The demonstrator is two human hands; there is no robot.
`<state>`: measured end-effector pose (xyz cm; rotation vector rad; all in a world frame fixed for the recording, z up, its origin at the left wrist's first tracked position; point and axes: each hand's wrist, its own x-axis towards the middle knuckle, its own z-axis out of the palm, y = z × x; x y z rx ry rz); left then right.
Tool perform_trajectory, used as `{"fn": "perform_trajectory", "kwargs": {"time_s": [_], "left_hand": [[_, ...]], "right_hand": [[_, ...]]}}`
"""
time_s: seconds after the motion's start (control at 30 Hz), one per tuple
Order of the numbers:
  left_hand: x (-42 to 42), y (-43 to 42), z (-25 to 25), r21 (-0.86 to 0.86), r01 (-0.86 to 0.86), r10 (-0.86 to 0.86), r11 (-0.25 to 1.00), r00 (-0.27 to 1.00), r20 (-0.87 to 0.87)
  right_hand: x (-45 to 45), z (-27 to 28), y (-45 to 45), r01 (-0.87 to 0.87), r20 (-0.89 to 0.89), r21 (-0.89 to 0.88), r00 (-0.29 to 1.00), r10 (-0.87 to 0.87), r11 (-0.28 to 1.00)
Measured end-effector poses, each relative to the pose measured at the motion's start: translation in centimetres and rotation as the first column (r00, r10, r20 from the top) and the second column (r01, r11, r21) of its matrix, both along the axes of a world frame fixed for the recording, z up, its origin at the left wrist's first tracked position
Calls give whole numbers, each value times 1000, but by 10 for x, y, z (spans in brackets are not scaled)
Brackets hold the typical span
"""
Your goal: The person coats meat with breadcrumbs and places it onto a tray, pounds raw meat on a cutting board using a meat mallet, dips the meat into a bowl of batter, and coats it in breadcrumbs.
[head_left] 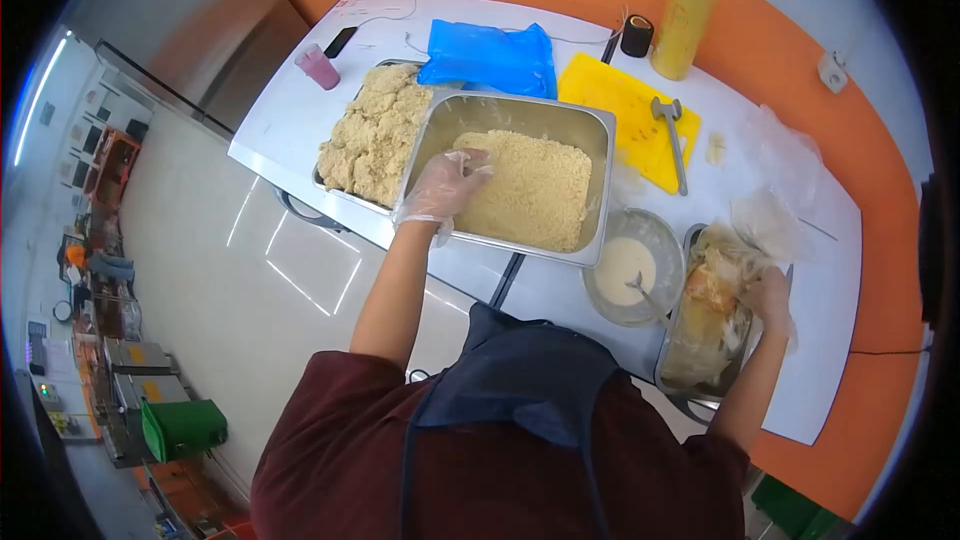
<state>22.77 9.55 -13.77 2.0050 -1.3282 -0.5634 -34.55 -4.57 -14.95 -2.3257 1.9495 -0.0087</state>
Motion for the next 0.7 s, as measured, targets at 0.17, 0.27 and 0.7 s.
{"fn": "perform_trajectory", "kwargs": {"time_s": [0.17, 0.27, 0.7], "left_hand": [[4, 4, 1, -26, 17, -15, 1000, 997, 72], [-1, 6, 9, -7, 27, -27, 1000, 998, 56], [4, 8, 8, 3, 97, -97, 995, 995, 21]], "right_hand": [[4, 0, -7, 62, 343, 88, 935, -89, 994], [13, -4, 0, -50, 535, 85, 845, -4, 995], [31, 14, 3, -37, -255, 109, 965, 64, 993]]}}
